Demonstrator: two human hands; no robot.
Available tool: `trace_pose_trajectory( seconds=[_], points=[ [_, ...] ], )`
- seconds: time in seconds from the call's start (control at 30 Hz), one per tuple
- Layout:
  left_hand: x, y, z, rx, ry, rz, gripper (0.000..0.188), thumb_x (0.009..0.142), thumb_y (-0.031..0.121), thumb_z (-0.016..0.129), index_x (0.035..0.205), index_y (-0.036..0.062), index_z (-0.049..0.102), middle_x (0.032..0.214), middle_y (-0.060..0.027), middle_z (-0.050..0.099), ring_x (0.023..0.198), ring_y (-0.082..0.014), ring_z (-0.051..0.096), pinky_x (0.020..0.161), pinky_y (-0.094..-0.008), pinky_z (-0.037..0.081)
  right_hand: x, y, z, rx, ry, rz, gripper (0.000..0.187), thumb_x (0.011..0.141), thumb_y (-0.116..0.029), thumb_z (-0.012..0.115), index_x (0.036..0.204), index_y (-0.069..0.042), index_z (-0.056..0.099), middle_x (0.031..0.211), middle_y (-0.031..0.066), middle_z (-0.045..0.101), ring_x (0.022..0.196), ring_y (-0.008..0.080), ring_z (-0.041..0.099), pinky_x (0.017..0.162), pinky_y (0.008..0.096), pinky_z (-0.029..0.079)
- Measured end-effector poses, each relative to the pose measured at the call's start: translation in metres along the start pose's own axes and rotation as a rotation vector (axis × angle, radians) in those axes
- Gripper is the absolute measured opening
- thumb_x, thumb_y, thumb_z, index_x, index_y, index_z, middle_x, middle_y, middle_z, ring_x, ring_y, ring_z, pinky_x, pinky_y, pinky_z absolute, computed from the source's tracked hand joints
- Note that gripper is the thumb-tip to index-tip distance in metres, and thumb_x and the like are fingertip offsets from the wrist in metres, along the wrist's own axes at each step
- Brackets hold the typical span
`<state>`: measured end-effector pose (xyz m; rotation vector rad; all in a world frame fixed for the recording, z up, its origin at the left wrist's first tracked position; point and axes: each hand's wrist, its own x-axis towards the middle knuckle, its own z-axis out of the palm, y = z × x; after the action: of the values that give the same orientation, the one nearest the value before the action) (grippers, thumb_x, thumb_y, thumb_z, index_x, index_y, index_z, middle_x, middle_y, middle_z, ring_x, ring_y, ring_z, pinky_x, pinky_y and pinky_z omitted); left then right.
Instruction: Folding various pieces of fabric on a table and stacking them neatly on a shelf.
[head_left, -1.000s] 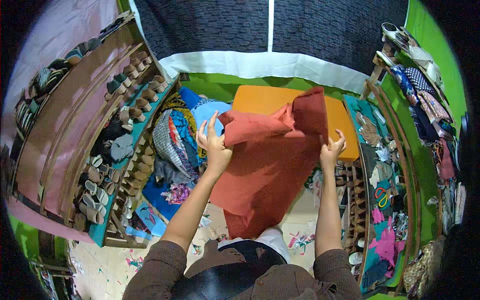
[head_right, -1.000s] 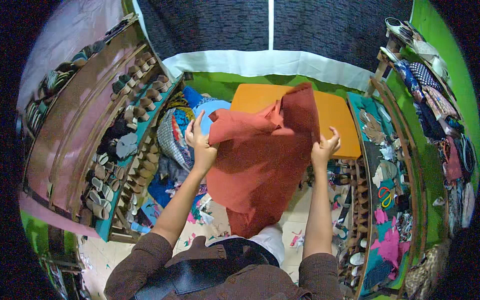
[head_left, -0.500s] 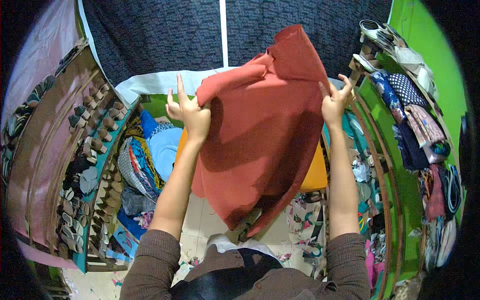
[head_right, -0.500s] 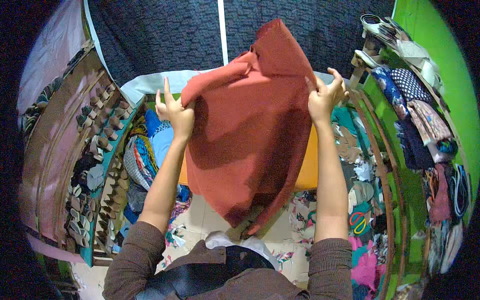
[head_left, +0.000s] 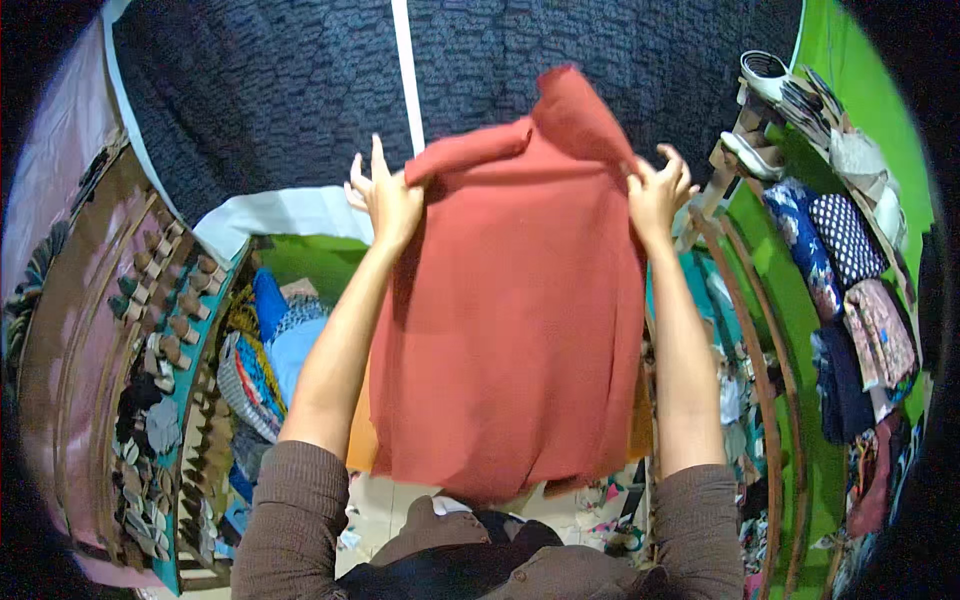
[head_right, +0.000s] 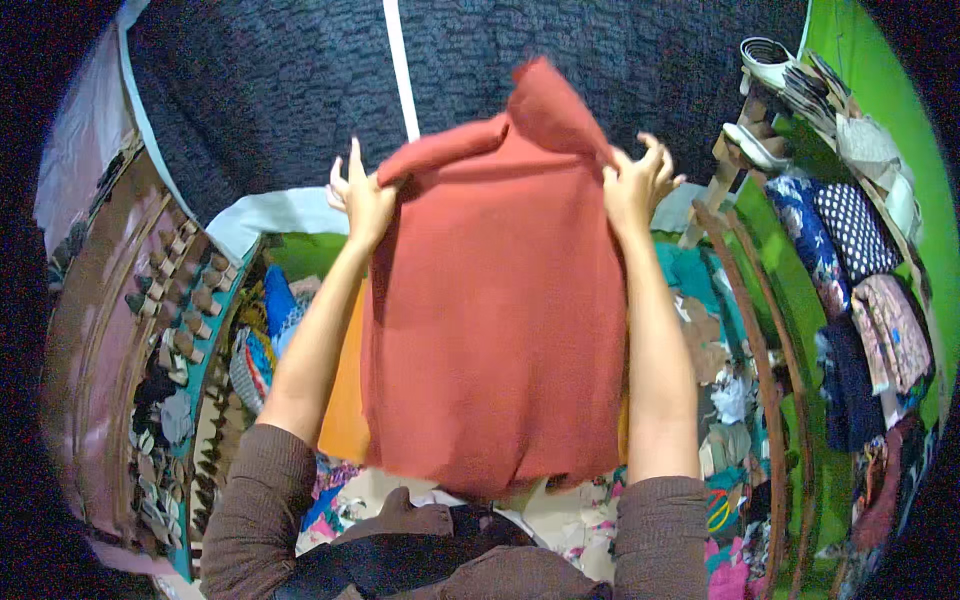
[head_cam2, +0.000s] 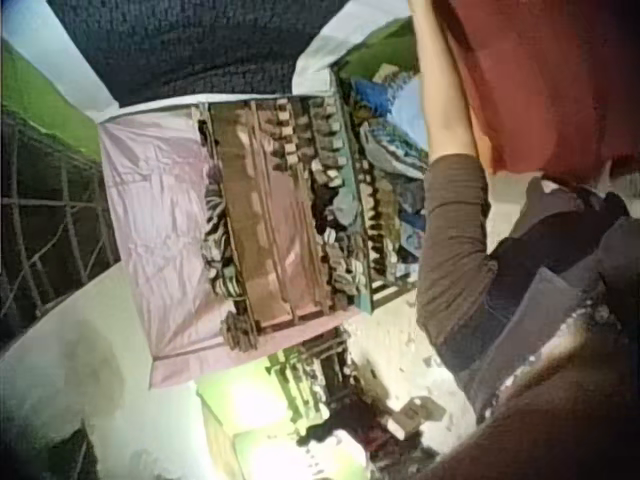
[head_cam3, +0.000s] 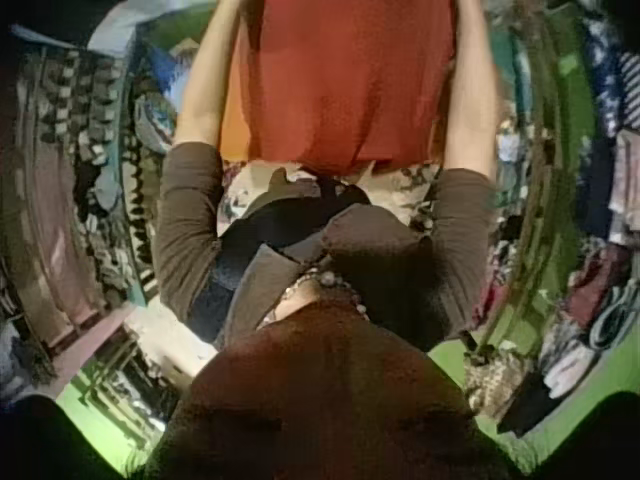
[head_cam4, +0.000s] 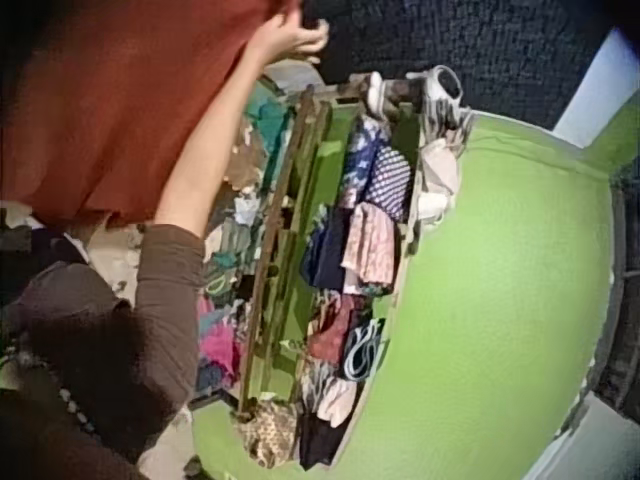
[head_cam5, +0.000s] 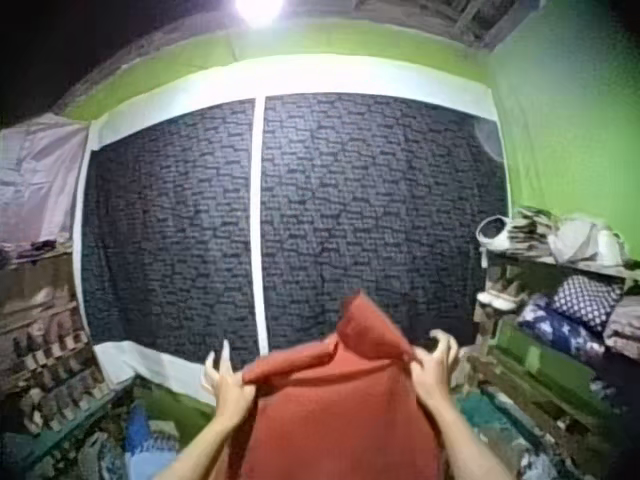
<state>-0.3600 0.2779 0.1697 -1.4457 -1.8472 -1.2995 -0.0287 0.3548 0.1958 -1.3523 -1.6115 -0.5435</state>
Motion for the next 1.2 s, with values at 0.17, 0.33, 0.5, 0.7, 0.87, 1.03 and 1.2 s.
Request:
trace_pose_trajectory(
  seconds=[0.17, 0.33, 0.5, 0.7, 0.87, 1.03, 1.2],
  points=[
    [-0.021, -0.039, 0.080, -0.026, -0.109, -0.012, 0.017, 0.068, 0.018, 0.067, 0.082, 0.0082, 0.070, 0.143, -0.0131, 0.026, 0.128, -0.0401, 0.018, 0.100, -0.0602, 0.008, -0.025, 0.004, 0.066, 0.028, -0.150, 0.072, 0.019, 0.072, -0.019, 0.065, 0.090, -0.021, 0.068, 0.129, 0.0076, 0.038, 0.126, 0.0306, 0.025, 0.101, 0.0655, 0.006],
    [-0.043, -0.058, 0.132, 0.021, -0.318, -0.083, 0.022, 0.073, 0.028, 0.065, 0.077, 0.0063, 0.071, 0.145, -0.0143, 0.019, 0.130, -0.0400, 0.015, 0.100, -0.0612, 0.008, -0.054, 0.020, 0.130, -0.066, -0.297, 0.145, 0.018, 0.076, -0.023, 0.063, 0.092, -0.024, 0.068, 0.129, 0.0099, 0.038, 0.125, 0.0301, 0.027, 0.101, 0.0649, 0.007],
    [-0.101, -0.107, 0.153, -0.018, -0.837, -0.359, 0.076, 0.082, 0.062, 0.040, 0.139, 0.0141, 0.025, 0.144, -0.0273, 0.003, 0.133, -0.0423, 0.006, 0.103, -0.0584, 0.003, -0.152, 0.063, 0.173, -0.128, -0.934, 0.397, 0.071, 0.082, -0.050, 0.052, 0.137, -0.012, 0.027, 0.138, 0.0208, 0.029, 0.129, 0.0364, 0.024, 0.101, 0.0623, 0.011],
    [-0.237, -0.154, 0.038, 0.384, -1.047, -0.537, 0.079, 0.078, 0.056, 0.052, 0.132, 0.0006, 0.034, 0.139, -0.0295, 0.021, 0.131, -0.0416, 0.015, 0.102, -0.0579, 0.011, -0.285, 0.080, 0.085, -0.130, -1.134, 0.583, 0.089, 0.077, -0.057, 0.054, 0.136, 0.001, 0.022, 0.132, 0.0272, 0.034, 0.125, 0.0400, 0.030, 0.103, 0.0547, 0.017],
    [-0.295, -0.131, -0.031, 0.590, -0.971, -0.596, 0.066, 0.078, 0.048, 0.058, 0.120, -0.0012, 0.049, 0.136, -0.0286, 0.026, 0.129, -0.0405, 0.018, 0.100, -0.0578, 0.013, -0.299, 0.041, 0.019, -0.269, -1.112, 0.597, 0.088, 0.071, -0.049, 0.063, 0.133, 0.003, 0.028, 0.128, 0.0252, 0.038, 0.125, 0.0376, 0.029, 0.104, 0.0565, 0.010],
    [-0.309, -0.111, -0.024, 0.426, -0.772, -0.482, 0.033, 0.075, 0.029, 0.065, 0.087, -0.0013, 0.066, 0.130, -0.0198, 0.037, 0.126, -0.0387, 0.022, 0.100, -0.0548, 0.015, -0.324, 0.025, -0.017, -0.425, -0.977, 0.360, 0.079, 0.069, -0.036, 0.066, 0.129, 0.005, 0.034, 0.130, 0.0229, 0.037, 0.128, 0.0359, 0.024, 0.106, 0.0557, 0.007],
    [-0.331, -0.099, -0.046, 0.544, -0.618, -0.454, 0.037, 0.071, 0.032, 0.070, 0.090, 0.0009, 0.065, 0.126, -0.0174, 0.041, 0.123, -0.0381, 0.025, 0.100, -0.0535, 0.016, -0.346, 0.036, -0.066, -0.442, -0.877, 0.366, 0.077, 0.067, -0.034, 0.069, 0.125, 0.005, 0.037, 0.130, 0.0231, 0.037, 0.130, 0.0360, 0.021, 0.106, 0.0558, 0.006]
  ],
)
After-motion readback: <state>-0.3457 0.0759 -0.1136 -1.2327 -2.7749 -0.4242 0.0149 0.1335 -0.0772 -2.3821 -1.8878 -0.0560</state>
